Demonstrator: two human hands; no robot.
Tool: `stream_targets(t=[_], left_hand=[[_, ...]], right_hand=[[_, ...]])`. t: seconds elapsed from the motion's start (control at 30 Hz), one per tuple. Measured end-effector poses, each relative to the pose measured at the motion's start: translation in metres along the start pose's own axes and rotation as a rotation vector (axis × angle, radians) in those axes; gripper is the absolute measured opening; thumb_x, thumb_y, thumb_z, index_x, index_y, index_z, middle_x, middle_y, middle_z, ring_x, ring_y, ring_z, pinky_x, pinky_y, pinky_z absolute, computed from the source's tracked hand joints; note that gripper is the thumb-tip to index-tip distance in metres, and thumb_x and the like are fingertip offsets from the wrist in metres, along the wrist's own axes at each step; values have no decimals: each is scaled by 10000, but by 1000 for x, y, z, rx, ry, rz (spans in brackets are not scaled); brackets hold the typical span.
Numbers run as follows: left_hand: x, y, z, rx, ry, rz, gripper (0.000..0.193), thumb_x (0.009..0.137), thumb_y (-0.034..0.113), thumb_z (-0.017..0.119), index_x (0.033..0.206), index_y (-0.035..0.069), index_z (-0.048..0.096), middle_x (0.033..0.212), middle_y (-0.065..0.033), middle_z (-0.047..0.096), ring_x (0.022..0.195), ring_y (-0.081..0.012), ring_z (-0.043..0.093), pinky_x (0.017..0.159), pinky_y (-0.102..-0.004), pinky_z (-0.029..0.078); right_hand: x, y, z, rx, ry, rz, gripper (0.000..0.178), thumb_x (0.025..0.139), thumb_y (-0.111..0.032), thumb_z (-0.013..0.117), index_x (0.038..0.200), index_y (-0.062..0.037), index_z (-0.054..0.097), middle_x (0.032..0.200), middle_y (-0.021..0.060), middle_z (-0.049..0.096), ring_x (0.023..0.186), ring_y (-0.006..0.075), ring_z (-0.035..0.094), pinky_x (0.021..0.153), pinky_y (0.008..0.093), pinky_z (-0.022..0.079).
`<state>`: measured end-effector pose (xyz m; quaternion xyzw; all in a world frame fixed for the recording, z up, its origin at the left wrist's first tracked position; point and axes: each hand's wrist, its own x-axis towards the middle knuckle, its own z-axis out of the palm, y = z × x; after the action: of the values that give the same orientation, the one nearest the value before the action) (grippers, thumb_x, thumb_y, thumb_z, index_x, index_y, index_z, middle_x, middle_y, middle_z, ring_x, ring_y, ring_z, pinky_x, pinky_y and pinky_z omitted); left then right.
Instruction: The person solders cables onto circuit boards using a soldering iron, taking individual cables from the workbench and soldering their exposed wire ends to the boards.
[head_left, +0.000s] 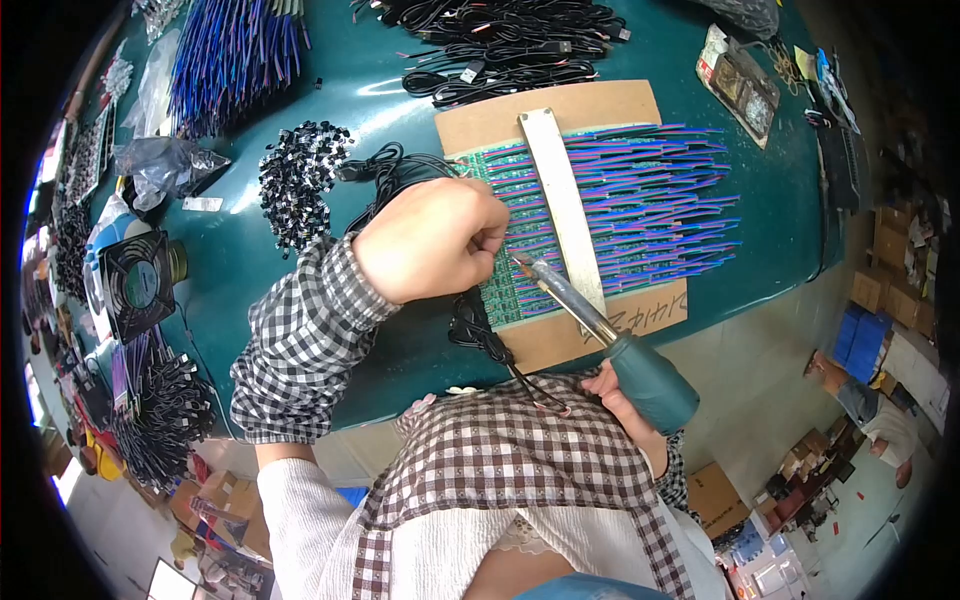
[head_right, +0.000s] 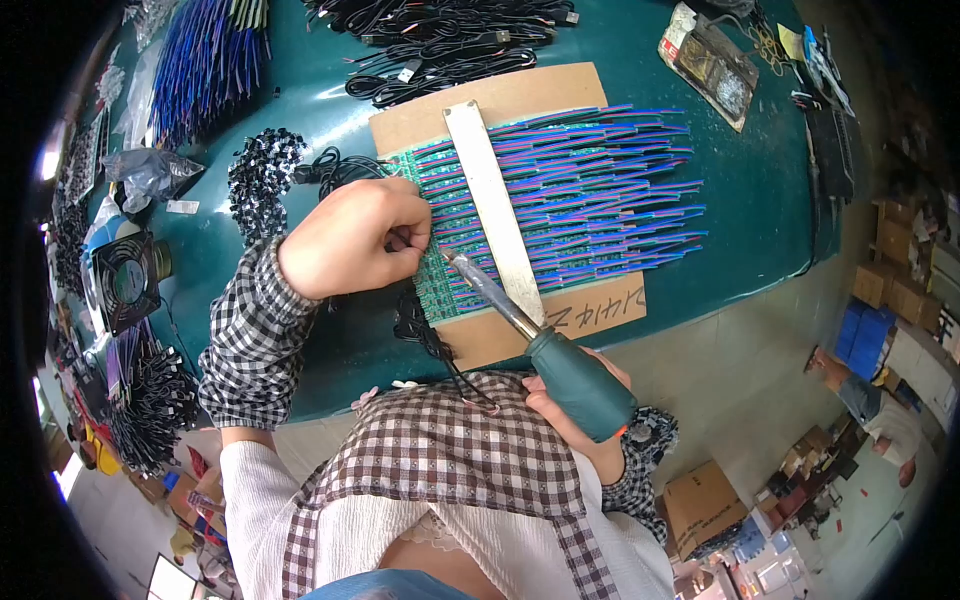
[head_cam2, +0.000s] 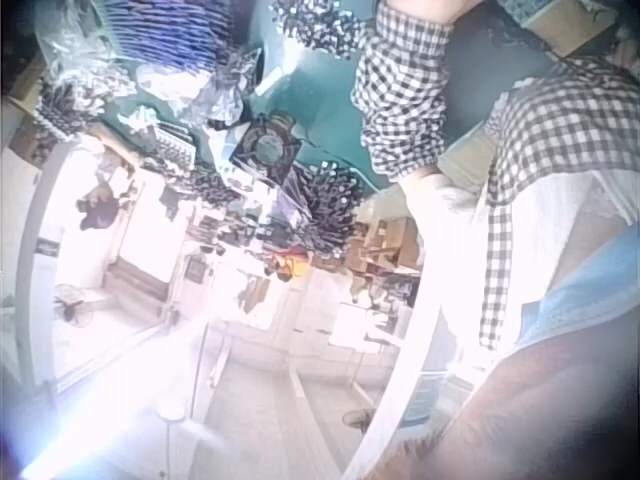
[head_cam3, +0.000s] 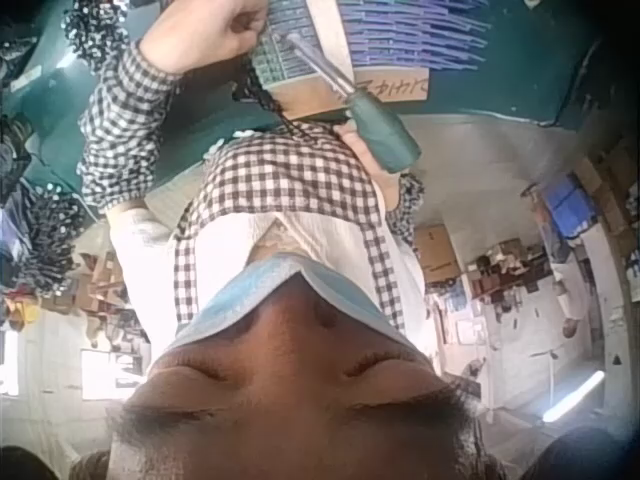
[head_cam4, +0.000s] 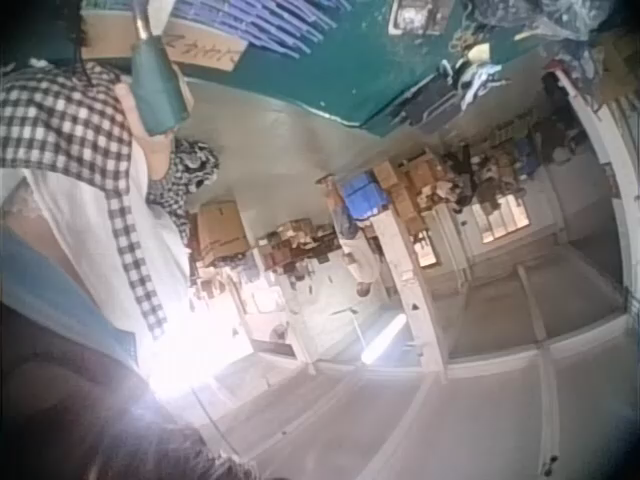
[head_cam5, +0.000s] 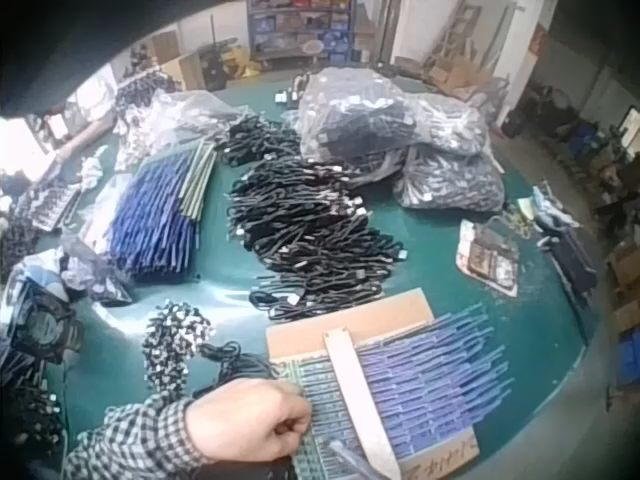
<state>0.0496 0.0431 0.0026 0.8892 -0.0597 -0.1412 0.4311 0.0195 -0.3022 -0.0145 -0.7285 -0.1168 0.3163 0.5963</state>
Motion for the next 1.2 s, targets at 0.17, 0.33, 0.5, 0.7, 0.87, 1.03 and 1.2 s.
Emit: stream_targets(t=[0.17, 0.33, 0.5, 0.7, 0.87, 1.03, 1.2], left_hand=[[-2, -1, -2, -15, 31, -3, 92, 666, 59, 674, 692, 31, 590, 703, -149, 602, 718, -351, 622, 649, -437, 510], [6, 3, -2, -15, 40, 20, 80, 699, 61, 657, 722, 27, 589, 732, -150, 588, 733, -352, 611, 669, -445, 504], [-39, 50, 1, 251, 179, 255, 362, 676, 1, 708, 1026, 69, 645, 1147, -115, 582, 1104, -342, 549, 956, -461, 431], [-56, 40, 49, 127, -38, 351, 220, 720, 42, 708, 932, 96, 722, 944, -36, 682, 949, -262, 635, 846, -386, 482], [-59, 43, 52, 52, 125, 335, 141, 798, 32, 717, 938, 49, 715, 899, -76, 700, 802, -278, 665, 726, -367, 519], [-73, 41, 64, -287, 378, -66, 176, 898, -32, 638, 1073, -25, 650, 827, -106, 670, 703, -169, 665, 653, -281, 519], [-63, 35, 63, -542, 473, -77, 126, 986, 42, 570, 1016, -40, 661, 822, -63, 597, 703, -130, 598, 651, -253, 481]], right_hand=[[6, -12, 3, 195, 16, 18, 381, 792, -68, 808, 1088, 66, 609, 810, 101, 703, 769, 209, 704, 788, 371, 591], [10, -36, 0, 316, -6, 50, 244, 935, -218, 634, 953, 18, 575, 947, 114, 550, 897, 238, 586, 902, 477, 541], [8, -38, -5, 181, 166, 94, 133, 916, -46, 682, 1037, 9, 696, 907, 44, 716, 910, 165, 666, 821, 304, 541], [40, -23, -4, 577, 142, -184, 255, 916, -38, 684, 1152, 31, 619, 934, 83, 691, 800, 155, 694, 698, 296, 584], [33, -28, 2, 627, 200, -243, 274, 908, -42, 696, 1159, 26, 609, 1005, 88, 673, 798, 151, 694, 690, 296, 595], [38, -36, 1, 656, 136, -256, 284, 916, -36, 679, 1174, 34, 585, 1031, 90, 658, 792, 149, 689, 691, 294, 603], [28, -45, -3, 184, 119, -211, 205, 1002, -90, 501, 1102, 77, 566, 966, 146, 648, 939, 270, 678, 846, 398, 543]])
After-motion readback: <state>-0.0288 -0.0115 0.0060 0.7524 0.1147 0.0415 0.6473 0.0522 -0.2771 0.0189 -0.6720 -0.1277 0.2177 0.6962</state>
